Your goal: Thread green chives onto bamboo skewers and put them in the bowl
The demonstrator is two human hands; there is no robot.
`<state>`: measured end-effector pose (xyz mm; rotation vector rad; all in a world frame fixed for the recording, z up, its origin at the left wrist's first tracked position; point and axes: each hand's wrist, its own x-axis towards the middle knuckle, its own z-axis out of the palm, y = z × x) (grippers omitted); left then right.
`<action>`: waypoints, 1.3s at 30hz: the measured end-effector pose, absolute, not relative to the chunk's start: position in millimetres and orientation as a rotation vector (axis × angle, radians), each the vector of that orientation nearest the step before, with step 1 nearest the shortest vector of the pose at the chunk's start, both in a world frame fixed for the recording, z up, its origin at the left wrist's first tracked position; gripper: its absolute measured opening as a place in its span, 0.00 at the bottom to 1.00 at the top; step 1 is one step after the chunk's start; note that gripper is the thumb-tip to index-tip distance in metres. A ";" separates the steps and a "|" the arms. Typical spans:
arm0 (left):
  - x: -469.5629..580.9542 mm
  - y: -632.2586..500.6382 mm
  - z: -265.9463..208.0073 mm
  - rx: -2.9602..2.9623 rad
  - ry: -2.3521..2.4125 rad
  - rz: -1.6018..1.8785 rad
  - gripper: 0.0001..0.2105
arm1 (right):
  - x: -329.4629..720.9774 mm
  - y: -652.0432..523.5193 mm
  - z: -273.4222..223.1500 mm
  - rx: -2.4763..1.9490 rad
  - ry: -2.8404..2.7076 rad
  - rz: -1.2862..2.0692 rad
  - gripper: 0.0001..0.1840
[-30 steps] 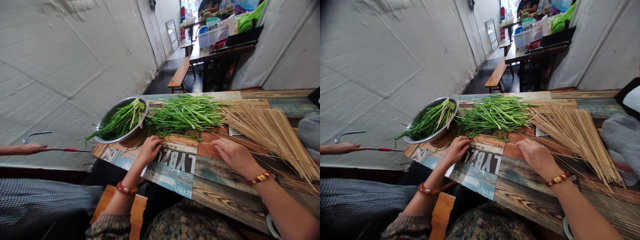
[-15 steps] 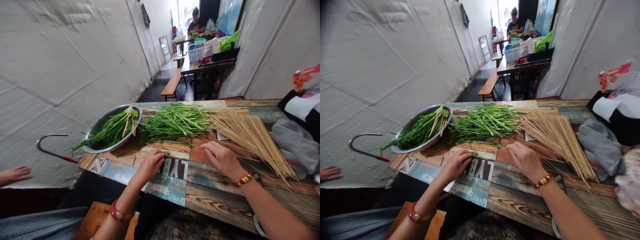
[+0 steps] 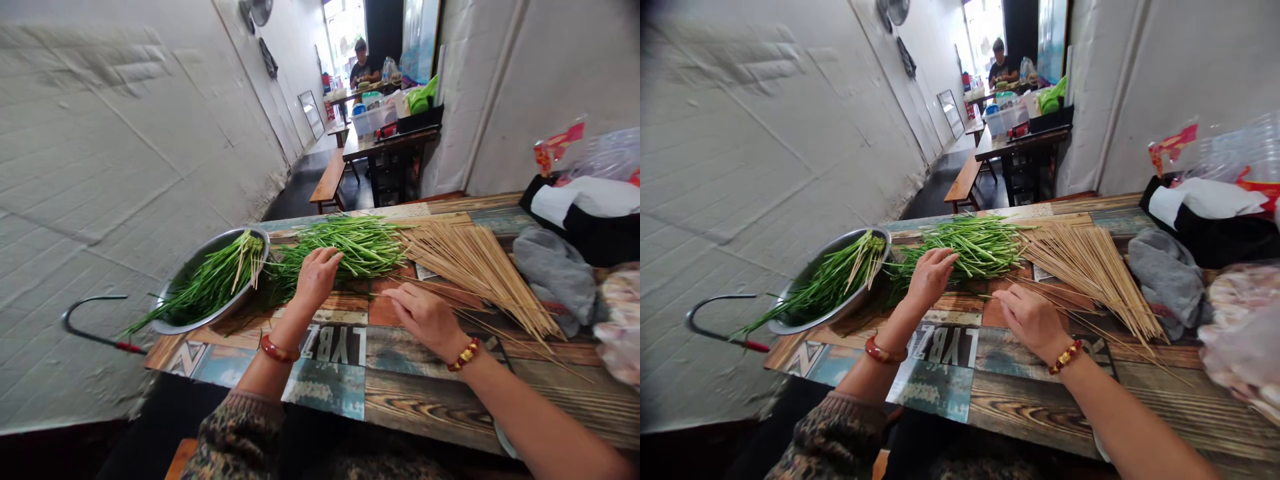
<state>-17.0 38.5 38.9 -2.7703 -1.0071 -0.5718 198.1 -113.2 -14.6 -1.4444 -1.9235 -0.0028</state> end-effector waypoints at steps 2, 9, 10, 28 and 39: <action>-10.6 43.4 39.7 -2.818 -0.950 -0.490 0.13 | 197.9 -113.5 -13.1 -1.451 -1.918 -0.019 0.15; -2.0 38.2 37.6 -2.856 -0.856 -0.512 0.04 | 196.2 -114.4 -8.7 -1.450 -1.907 -0.021 0.14; -1.3 34.6 39.6 -2.869 -0.859 -0.558 0.03 | 196.2 -114.5 -7.7 -1.451 -1.896 -0.013 0.14; 33.6 -5.8 17.3 -3.763 -1.855 -1.265 0.15 | 222.1 -116.7 9.7 -1.532 -1.619 -0.297 0.07; 29.2 -14.2 6.9 -4.013 -1.707 -1.304 0.12 | 198.6 -111.6 4.3 -1.637 -1.667 -0.049 0.12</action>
